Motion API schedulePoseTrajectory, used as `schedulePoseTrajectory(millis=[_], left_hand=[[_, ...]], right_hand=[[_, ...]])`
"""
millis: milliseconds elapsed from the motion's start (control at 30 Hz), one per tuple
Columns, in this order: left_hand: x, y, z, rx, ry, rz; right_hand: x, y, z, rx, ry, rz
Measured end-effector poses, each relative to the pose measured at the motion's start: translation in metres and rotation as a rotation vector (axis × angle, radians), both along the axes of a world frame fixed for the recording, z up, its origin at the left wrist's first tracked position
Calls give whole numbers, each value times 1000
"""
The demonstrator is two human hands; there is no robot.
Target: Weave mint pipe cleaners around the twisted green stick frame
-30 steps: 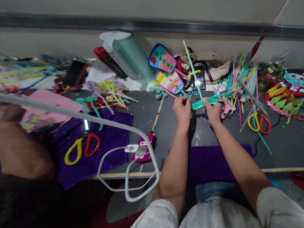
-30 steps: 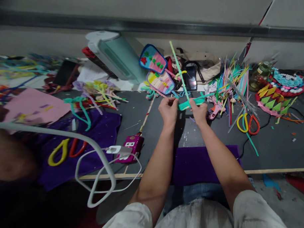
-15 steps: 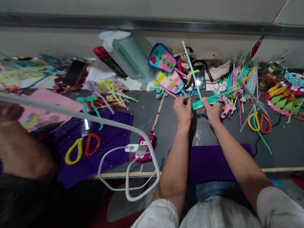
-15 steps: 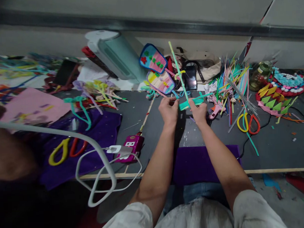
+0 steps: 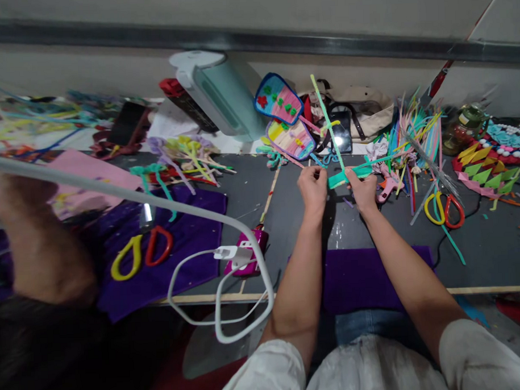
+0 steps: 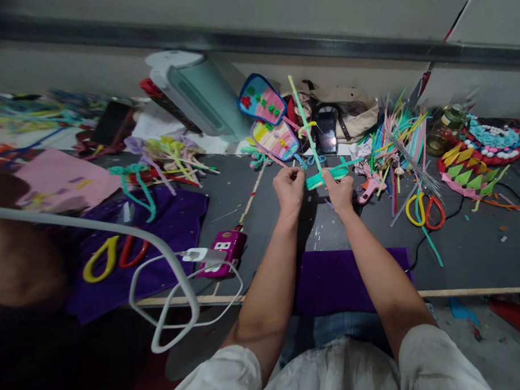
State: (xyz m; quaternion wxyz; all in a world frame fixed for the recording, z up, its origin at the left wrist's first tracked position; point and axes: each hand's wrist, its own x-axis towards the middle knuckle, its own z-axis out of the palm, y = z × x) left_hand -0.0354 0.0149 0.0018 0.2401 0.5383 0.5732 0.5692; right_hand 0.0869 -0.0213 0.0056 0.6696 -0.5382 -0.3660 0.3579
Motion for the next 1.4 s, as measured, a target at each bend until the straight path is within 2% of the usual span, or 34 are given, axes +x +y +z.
schedulePoseTrajectory(millis=[133,300,400,567,667,767,900,1000,1100,1200,1400], left_hand=[[0,6,-4,-140,-325,-99],[-5,15,-8,-415,-790,-263],[-8,19,-10,-485,-884,-339],[-3,19,-11,-473,-923,-408],[2,14,-9,-406,-820,-332],[5,9,-5,-261,-638,-238],[3,3,1,-88,-264,-85],[0,-3,6,-47,37,34],[-3,-9,9,-26,237,86],[-3,-13,11,-10,340,106],[-3,-14,10,9,392,143]], right_hand=[[1,3,-4,8,12,6],[1,5,-5,21,61,-10],[0,4,-3,21,77,-5],[1,5,-4,7,64,-22],[2,5,-5,21,44,-28],[2,4,-5,35,14,-35],[0,-1,-2,5,-56,-38],[-3,-5,1,4,-118,-15],[-4,-8,2,40,-179,-1],[-3,-9,1,95,-263,-4],[-4,-12,2,123,-367,28]])
